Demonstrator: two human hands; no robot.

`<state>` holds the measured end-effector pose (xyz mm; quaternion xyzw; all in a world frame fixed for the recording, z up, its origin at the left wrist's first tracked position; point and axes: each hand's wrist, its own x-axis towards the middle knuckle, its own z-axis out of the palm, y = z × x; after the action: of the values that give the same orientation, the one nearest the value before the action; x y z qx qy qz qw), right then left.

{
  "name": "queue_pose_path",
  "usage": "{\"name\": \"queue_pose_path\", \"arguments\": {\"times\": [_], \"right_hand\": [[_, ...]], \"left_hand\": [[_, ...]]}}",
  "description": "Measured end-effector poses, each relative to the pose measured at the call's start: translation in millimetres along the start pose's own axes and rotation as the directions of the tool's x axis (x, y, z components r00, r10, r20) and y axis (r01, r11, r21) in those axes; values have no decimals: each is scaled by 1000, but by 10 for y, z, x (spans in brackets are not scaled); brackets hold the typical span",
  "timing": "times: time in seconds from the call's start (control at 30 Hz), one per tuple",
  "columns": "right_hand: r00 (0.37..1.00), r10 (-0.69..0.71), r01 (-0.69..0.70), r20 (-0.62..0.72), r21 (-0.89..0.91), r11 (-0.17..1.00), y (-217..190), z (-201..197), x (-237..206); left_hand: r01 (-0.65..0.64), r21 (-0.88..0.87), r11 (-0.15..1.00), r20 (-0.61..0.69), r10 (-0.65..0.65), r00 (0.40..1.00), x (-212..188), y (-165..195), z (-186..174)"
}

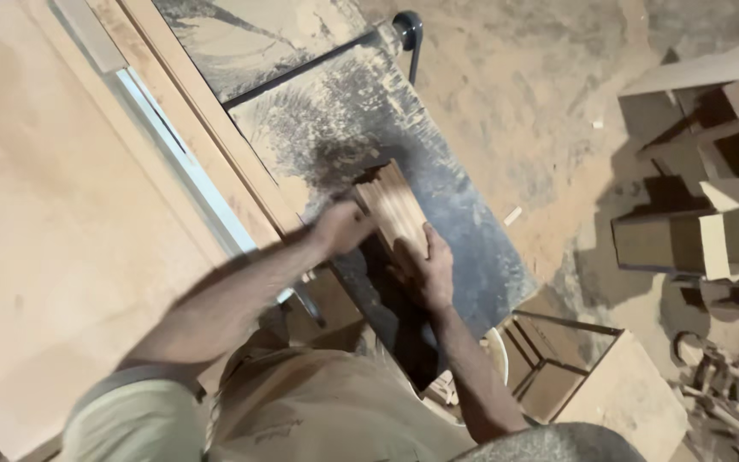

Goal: The person cuts small wooden strips into shorter pieces on a table saw, holding each strip against the fence and pushing it through the blade. They stack the cut pieces on the saw table, then gather the stack and place the cut strips into a bucket on the floor.

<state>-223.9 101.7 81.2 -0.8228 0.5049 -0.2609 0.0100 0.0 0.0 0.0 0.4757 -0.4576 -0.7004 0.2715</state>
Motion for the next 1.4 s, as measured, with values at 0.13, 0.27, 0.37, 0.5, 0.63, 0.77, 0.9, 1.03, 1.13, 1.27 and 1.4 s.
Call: {"name": "queue_pose_path", "arguments": {"times": [0.13, 0.27, 0.37, 0.5, 0.63, 0.77, 0.9, 1.03, 1.13, 1.27, 1.4], "right_hand": [[1000, 1, -4, 23, 163, 987, -9, 2, 220], [999, -36, 38, -19, 131, 991, 35, 104, 230], [1000, -7, 6, 27, 41, 999, 57, 118, 219], [999, -36, 37, -19, 36, 999, 158, 307, 261], [998, -49, 50, -34, 39, 998, 186, 386, 290], [996, -46, 46, -75, 10, 999, 158, 267, 270], [989, -72, 77, -126, 31, 997, 125, 259, 223], [988, -83, 84, -132, -4, 996, 72, 248, 229], [994, -77, 80, -78, 31, 996, 31, 176, 238], [993, 36, -55, 109, 176, 983, 20, 111, 224], [999, -39, 38, -25, -18, 999, -24, 185, 104]], "left_hand": [[-407, 674, 617, -205, 685, 699, -133, 191, 320], [148, 333, 931, -199, -83, 976, -153, 320, 217], [-1, -69, 998, -310, -21, 950, -291, 436, 242], [54, 171, 984, -497, 39, 867, -307, 490, 170], [142, 427, 893, -531, 121, 838, -346, 590, 213], [-143, 354, 924, -751, 372, 546, -809, 721, 6], [-224, 207, 952, -905, 274, 325, -1693, 527, -677], [-81, 300, 951, -864, 307, 400, -1827, 237, -967], [116, 605, 788, -751, 515, 413, -1646, 80, -923], [448, 560, 697, -790, 286, 542, -1502, 10, -819], [407, 781, 474, -624, 622, 473, -1517, -10, -829]]}}
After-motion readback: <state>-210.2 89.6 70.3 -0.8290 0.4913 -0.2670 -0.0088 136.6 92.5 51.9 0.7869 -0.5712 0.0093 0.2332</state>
